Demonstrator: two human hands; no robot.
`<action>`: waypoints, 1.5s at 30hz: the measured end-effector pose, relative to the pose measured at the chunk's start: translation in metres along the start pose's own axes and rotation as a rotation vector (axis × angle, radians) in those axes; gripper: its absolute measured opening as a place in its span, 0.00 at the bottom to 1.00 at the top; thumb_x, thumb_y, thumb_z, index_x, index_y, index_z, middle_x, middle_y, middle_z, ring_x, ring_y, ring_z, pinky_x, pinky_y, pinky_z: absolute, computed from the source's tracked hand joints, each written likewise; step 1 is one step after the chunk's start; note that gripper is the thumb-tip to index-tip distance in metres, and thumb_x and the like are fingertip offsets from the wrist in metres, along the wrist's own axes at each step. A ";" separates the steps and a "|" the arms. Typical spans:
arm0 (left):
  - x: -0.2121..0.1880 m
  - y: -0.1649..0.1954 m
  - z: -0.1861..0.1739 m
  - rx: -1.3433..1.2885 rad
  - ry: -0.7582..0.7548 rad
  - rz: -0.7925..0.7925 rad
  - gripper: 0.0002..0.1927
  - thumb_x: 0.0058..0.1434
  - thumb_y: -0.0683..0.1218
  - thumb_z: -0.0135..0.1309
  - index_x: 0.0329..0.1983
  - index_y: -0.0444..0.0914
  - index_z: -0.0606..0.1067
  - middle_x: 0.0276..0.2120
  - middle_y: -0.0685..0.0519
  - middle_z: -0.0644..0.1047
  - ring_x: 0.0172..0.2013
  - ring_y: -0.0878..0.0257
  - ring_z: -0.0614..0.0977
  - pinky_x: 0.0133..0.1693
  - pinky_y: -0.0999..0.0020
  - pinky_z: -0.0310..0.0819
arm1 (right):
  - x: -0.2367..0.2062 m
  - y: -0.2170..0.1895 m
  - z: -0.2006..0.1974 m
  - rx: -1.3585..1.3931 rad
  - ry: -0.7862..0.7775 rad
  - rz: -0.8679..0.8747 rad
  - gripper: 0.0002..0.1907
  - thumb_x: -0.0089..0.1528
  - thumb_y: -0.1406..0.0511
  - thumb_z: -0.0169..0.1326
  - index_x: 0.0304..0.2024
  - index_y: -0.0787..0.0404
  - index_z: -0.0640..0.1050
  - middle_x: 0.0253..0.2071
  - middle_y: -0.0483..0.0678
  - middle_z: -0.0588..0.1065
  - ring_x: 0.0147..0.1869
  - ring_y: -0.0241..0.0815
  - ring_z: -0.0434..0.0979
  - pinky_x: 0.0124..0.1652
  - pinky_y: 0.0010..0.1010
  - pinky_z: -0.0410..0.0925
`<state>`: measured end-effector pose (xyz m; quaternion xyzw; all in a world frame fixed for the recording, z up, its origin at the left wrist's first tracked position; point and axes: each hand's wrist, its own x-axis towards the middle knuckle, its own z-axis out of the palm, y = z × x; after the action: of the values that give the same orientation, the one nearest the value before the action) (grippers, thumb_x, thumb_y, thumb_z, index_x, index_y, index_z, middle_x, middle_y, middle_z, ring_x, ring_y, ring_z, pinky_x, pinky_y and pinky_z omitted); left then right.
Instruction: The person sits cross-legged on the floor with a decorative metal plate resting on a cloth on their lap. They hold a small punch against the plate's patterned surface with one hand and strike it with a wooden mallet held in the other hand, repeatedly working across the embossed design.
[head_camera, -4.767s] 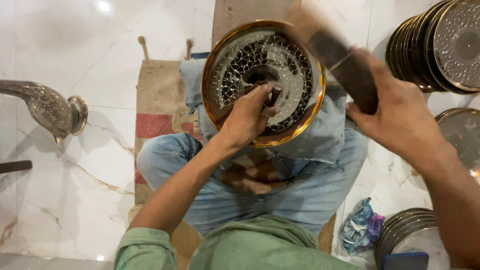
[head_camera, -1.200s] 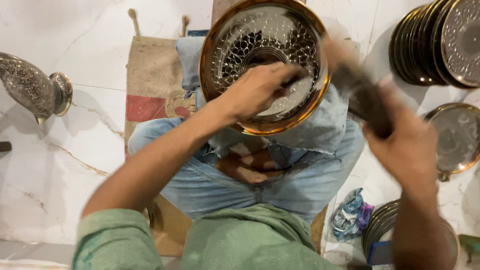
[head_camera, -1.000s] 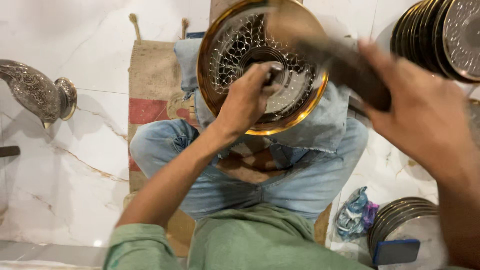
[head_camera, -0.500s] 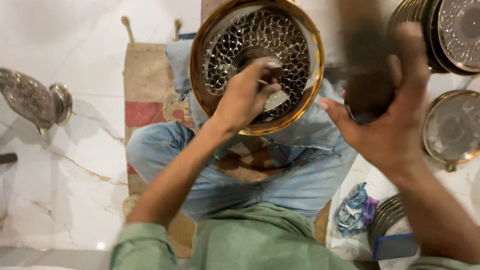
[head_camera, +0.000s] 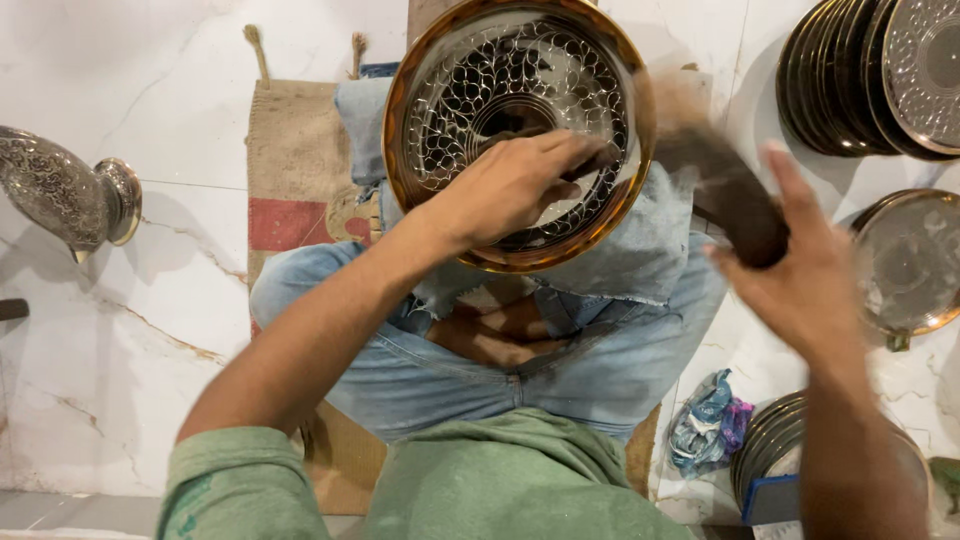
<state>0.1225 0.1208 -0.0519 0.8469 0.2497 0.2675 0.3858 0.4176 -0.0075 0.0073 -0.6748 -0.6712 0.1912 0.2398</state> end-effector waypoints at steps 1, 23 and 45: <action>0.003 -0.001 0.000 0.015 -0.019 0.044 0.25 0.64 0.40 0.58 0.64 0.39 0.70 0.54 0.46 0.78 0.49 0.46 0.83 0.51 0.56 0.78 | -0.008 0.000 0.006 0.254 -0.001 0.140 0.46 0.60 0.71 0.67 0.76 0.63 0.58 0.47 0.53 0.76 0.49 0.43 0.79 0.49 0.38 0.74; -0.007 0.005 -0.008 0.023 0.004 0.033 0.23 0.62 0.40 0.59 0.61 0.37 0.71 0.46 0.43 0.78 0.46 0.44 0.82 0.46 0.52 0.77 | -0.022 -0.016 0.017 0.197 0.046 0.090 0.38 0.62 0.64 0.67 0.69 0.60 0.60 0.53 0.60 0.77 0.56 0.54 0.81 0.56 0.42 0.74; -0.046 0.027 0.034 -0.105 0.615 -0.269 0.19 0.69 0.38 0.58 0.59 0.36 0.65 0.38 0.44 0.79 0.37 0.55 0.84 0.40 0.62 0.80 | 0.050 -0.160 -0.045 -0.633 -0.078 -0.433 0.41 0.61 0.69 0.65 0.73 0.42 0.64 0.42 0.52 0.76 0.44 0.54 0.81 0.42 0.43 0.74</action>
<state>0.1169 0.0582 -0.0615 0.6652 0.4496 0.4696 0.3672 0.3151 0.0372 0.1400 -0.5502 -0.8327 -0.0553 0.0287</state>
